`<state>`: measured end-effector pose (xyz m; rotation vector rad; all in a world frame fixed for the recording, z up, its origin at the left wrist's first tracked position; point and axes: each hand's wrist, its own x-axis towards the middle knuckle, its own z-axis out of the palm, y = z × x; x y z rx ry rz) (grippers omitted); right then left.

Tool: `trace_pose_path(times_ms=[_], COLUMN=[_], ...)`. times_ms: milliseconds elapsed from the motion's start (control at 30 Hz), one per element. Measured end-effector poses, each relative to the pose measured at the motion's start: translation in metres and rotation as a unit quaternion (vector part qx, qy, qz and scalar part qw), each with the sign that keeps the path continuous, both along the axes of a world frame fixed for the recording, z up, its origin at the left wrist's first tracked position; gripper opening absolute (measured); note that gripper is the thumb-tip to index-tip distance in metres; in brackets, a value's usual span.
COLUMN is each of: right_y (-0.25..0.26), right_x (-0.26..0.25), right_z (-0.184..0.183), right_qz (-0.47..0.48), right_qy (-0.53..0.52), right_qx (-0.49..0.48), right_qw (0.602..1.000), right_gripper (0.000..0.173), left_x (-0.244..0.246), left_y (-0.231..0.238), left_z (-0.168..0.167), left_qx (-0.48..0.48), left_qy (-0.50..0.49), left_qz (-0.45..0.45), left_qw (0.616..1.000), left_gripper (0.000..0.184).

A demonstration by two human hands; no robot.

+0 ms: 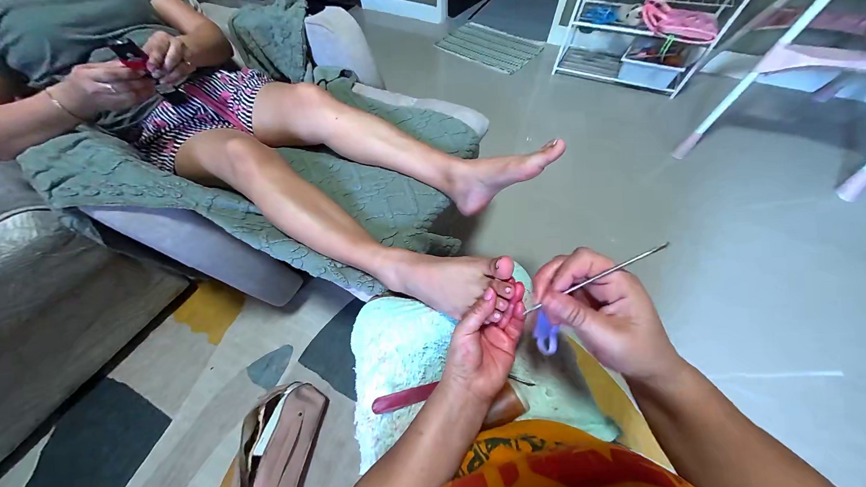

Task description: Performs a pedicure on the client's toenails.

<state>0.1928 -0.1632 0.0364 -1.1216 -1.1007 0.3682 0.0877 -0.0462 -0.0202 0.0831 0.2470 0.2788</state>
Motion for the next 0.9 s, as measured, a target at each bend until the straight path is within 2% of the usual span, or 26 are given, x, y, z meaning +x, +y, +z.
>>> trace_pose_path(times_ms=[67, 167, 233, 367, 433, 533, 700, 900], right_y=[0.021, 0.047, 0.053, 0.040, 0.027, 0.011, 0.002, -0.002], right_x=[-0.010, -0.009, -0.006, -0.007, 0.000, 0.014, 0.020, 0.019], right_z=[0.009, 0.009, 0.009, -0.007, -0.012, -0.013, -0.021, -0.027], right_qz=[0.058, -0.058, -0.105, -0.006, 0.012, -0.025, -0.040, -0.035], right_qy=[-0.014, -0.068, -0.074, -0.063, -0.064, -0.049, -0.029, -0.016], right_qx=[-0.015, -0.067, -0.053, -0.079, -0.086, -0.075, -0.073, -0.074], right_qw=[0.998, 0.994, 0.990, 0.995, 0.994, 0.996, 0.996, 0.996], right_gripper=[0.005, 0.005, 0.005, 0.009, 0.008, 0.009, 0.010, 0.008], left_x=[-0.005, -0.008, -0.009, -0.011, -0.011, -0.010, -0.009, -0.010], left_y=[0.000, -0.001, 0.000, 0.000, 0.003, 0.006, 0.002, -0.002], left_z=[-0.003, -0.004, -0.004, -0.003, -0.004, -0.003, -0.001, 0.001], left_qx=[0.040, 0.082, 0.095, 0.121, 0.117, 0.115, 0.100, 0.094], left_qy=[0.010, 0.040, 0.042, 0.061, 0.057, 0.015, 0.039, 0.070], left_qz=[-0.006, 0.009, 0.009, 0.002, -0.018, -0.032, -0.049, -0.025], left_qw=[0.999, 0.996, 0.995, 0.991, 0.991, 0.993, 0.993, 0.993], left_gripper=[0.018, 0.015, 0.014, 0.017, 0.014, 0.014, 0.016, 0.015])
